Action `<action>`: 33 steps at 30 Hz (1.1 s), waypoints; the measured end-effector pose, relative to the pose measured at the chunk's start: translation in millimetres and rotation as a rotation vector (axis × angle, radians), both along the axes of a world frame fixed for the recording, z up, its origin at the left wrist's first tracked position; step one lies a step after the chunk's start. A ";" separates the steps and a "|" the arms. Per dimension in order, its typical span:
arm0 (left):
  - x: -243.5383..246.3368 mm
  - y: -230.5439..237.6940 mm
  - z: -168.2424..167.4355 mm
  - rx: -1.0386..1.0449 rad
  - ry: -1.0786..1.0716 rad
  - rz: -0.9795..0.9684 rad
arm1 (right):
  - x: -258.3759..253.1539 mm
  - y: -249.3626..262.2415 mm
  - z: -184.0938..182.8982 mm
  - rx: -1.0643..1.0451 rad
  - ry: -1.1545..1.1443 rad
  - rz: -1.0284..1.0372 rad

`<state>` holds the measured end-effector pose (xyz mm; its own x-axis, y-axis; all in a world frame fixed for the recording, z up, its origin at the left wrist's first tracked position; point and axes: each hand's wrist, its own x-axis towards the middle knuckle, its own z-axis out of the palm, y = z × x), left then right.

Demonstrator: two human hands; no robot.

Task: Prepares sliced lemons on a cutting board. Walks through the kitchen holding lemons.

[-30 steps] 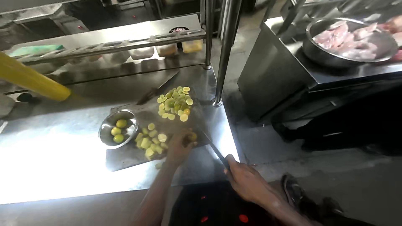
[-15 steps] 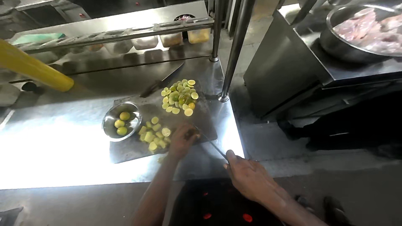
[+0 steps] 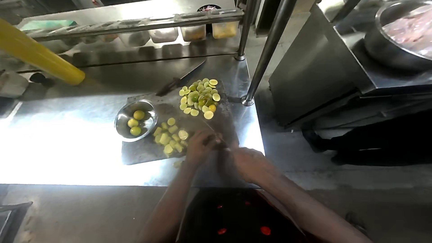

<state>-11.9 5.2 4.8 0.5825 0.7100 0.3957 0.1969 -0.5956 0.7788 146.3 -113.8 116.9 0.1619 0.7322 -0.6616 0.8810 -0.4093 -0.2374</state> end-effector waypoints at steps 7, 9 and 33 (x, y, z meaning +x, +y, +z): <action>2.4 -7.8 1.2 -0.116 -0.004 0.072 | 23.0 -109.6 0.9 -0.157 -0.040 -0.023; 0.8 -7.9 1.4 -0.115 0.015 0.071 | 32.3 -123.0 3.9 -0.129 0.048 -0.059; 0.4 -0.8 1.0 0.069 0.066 0.038 | -8.0 27.9 6.2 0.064 0.020 -0.019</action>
<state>-11.6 4.3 5.8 0.5820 0.7047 0.4059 0.2698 -0.6382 0.7211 138.3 -85.8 123.2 0.1635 0.7701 -0.6166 0.8681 -0.4093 -0.2810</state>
